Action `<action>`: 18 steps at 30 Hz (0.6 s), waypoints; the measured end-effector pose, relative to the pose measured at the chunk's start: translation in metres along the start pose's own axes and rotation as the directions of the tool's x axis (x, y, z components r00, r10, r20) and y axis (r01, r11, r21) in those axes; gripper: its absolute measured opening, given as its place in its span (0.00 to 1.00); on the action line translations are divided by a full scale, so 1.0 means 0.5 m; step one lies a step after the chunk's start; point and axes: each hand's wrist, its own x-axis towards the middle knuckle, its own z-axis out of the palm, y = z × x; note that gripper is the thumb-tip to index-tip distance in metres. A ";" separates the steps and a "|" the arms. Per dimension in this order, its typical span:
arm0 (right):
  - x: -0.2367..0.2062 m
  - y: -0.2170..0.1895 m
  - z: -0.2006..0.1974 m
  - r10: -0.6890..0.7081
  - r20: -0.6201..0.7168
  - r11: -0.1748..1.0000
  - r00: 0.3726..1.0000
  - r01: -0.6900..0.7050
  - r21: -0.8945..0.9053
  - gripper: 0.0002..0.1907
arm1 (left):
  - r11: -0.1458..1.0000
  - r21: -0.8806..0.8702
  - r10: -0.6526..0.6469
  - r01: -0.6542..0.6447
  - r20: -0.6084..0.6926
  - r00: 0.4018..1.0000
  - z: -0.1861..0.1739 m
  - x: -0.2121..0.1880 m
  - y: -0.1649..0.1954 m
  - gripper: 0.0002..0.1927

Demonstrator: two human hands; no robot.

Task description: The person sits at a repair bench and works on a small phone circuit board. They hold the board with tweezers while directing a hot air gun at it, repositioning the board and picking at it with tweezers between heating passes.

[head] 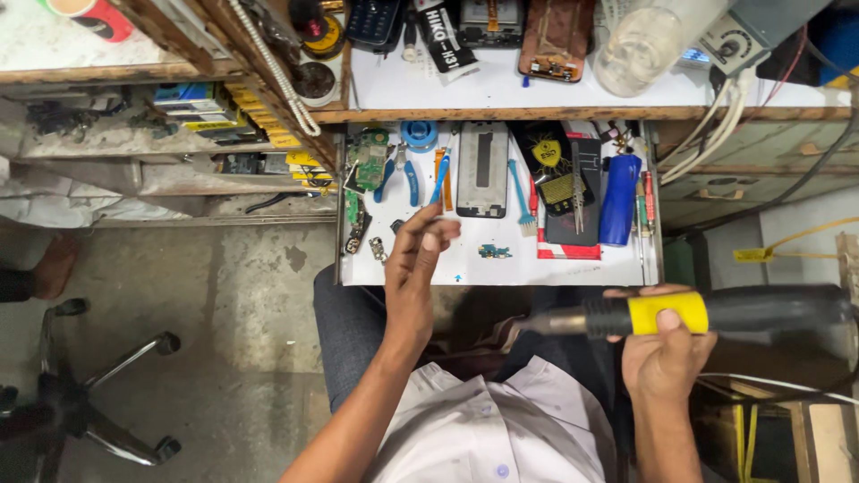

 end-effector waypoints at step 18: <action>0.001 -0.059 0.050 -0.071 0.130 0.997 0.989 0.072 0.001 0.17 | 0.933 -0.356 0.022 0.058 0.217 0.976 0.066 -0.013 0.005 0.40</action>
